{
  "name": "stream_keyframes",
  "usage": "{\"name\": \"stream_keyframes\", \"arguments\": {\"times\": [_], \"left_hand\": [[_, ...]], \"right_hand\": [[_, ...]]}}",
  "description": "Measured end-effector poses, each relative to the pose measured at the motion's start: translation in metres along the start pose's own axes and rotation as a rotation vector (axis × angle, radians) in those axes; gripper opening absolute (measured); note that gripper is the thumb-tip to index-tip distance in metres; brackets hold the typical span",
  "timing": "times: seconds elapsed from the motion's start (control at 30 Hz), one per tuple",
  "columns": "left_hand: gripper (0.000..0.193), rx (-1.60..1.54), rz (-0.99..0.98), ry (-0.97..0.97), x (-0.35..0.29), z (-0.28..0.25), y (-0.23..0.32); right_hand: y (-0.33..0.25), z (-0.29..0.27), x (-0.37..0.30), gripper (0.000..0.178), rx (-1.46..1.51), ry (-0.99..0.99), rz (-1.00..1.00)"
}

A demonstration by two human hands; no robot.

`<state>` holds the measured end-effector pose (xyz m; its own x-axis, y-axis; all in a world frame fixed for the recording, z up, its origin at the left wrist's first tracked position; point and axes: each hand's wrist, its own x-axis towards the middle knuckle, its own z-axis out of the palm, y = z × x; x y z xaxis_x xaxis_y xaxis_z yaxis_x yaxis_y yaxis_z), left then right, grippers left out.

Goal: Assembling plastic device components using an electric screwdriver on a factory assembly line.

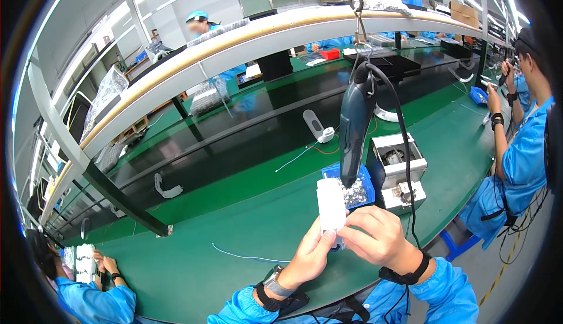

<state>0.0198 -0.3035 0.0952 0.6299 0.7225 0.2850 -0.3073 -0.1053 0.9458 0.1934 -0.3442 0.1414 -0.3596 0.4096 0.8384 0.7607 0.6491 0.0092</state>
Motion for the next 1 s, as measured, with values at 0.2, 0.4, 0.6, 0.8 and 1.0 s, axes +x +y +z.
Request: {"name": "stream_keyframes", "arguments": {"times": [0.2, 0.4, 0.6, 0.8, 1.0], "left_hand": [[0.035, -0.114, -0.04, -0.105, 0.006, 0.01, 0.007], [0.037, -0.072, -0.053, -0.021, 0.005, 0.011, 0.002], [0.037, -0.106, -0.093, -0.027, 0.009, 0.02, 0.015], [0.038, -0.235, -0.248, -0.004, 0.012, 0.025, 0.011], [0.037, -0.238, -0.256, 0.059, 0.012, 0.029, 0.007]], "right_hand": [[0.034, -0.03, 0.037, 0.062, 0.206, 0.338, 0.361], [0.06, -0.035, 0.086, 0.064, 1.096, 0.318, 0.662], [0.085, -0.065, 0.051, 0.029, 0.71, 0.347, 0.899], [0.097, -0.052, -0.004, 0.023, 0.678, 0.579, 0.704], [0.099, -0.044, -0.034, 0.026, 0.597, 0.663, 0.711]]}}
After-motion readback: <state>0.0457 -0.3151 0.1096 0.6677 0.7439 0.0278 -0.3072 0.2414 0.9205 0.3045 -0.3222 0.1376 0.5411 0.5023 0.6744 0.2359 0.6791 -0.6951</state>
